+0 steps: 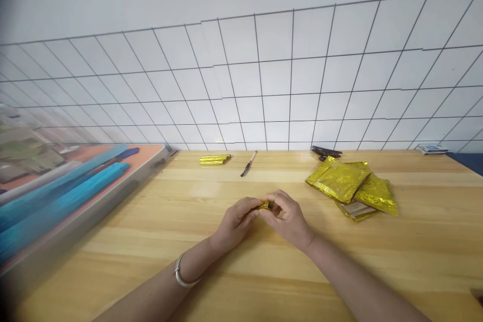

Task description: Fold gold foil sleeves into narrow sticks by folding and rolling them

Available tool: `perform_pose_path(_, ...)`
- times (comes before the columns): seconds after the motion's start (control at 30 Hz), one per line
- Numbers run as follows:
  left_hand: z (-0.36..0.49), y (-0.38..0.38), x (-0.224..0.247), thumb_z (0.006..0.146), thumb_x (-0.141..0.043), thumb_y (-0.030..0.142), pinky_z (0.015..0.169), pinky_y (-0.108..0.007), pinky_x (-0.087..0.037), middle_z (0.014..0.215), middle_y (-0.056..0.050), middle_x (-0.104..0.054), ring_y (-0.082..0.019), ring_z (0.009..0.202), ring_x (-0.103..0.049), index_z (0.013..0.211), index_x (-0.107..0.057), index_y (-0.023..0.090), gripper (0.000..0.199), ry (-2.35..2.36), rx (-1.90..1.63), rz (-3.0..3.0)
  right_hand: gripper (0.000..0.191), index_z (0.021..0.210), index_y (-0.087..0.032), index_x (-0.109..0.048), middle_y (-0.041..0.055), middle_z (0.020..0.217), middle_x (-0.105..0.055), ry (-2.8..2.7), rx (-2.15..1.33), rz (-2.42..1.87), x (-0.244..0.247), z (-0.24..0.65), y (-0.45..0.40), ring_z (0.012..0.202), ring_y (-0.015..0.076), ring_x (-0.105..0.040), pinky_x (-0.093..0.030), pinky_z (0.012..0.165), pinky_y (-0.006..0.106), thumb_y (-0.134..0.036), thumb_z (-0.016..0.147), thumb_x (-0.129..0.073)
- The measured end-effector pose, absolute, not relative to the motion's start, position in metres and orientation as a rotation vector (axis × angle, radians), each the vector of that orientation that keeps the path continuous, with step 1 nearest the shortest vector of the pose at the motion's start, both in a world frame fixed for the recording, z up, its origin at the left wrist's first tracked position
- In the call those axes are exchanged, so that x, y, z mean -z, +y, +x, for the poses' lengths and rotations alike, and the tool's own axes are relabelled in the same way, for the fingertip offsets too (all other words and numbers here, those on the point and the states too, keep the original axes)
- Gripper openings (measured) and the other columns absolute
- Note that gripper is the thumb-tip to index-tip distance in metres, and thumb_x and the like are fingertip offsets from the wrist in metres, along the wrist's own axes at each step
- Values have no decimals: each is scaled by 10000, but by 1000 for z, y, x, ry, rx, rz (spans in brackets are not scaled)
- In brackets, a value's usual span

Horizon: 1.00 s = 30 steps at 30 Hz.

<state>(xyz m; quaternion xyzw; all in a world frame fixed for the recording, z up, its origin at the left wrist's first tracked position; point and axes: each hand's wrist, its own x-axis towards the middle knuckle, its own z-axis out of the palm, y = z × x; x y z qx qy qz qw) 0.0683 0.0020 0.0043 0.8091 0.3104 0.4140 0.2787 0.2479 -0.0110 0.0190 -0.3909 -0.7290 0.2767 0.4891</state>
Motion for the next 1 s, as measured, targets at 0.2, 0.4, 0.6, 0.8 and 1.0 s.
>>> perform_pose_path(0.2,55,14,-12,793,-616,330,972,-420,-342,1158,-88,-560,-239,1119,-466,1172,-540,244,396,1129,-1321,2183,269,971,-185,-598,4,722,-575,-1393,-1015,-1064,-11,256,0,615,121,-534,-466,580,261,-364,772,-617)
perform_pose_path(0.4,50,24,-13,770,-638,361,856,-339,-433,1287,-110,-446,-216,1110,-463,1273,-424,234,561,1064,-1383,1375,297,948,-209,-604,38,892,-615,-1019,-1267,-905,-11,264,9,800,178,-609,-513,654,307,-365,710,-689)
perform_pose_path(0.6,62,11,-25,692,-718,337,819,-314,-447,1124,-90,-584,-190,953,-550,1090,-591,181,447,702,-1303,1231,252,920,-210,-624,58,940,-612,-1087,-1354,-885,-9,261,5,829,181,-591,-524,692,328,-324,709,-699)
perform_pose_path(0.8,60,2,-39,693,-721,332,805,-340,-467,1060,-95,-620,-182,882,-571,992,-630,162,356,679,-1293,1263,305,963,-190,-628,62,882,-643,-1461,-1253,-1001,-12,256,-1,765,179,-591,-510,700,341,-394,738,-660)
perform_pose_path(1.0,65,-3,-35,726,-698,299,855,-351,-452,1008,-82,-634,-178,900,-570,936,-630,164,259,661,-1288,1367,198,946,-203,-627,50,915,-631,-1817,-1000,-998,-16,248,-7,832,170,-591,-498,732,293,-337,807,-582)
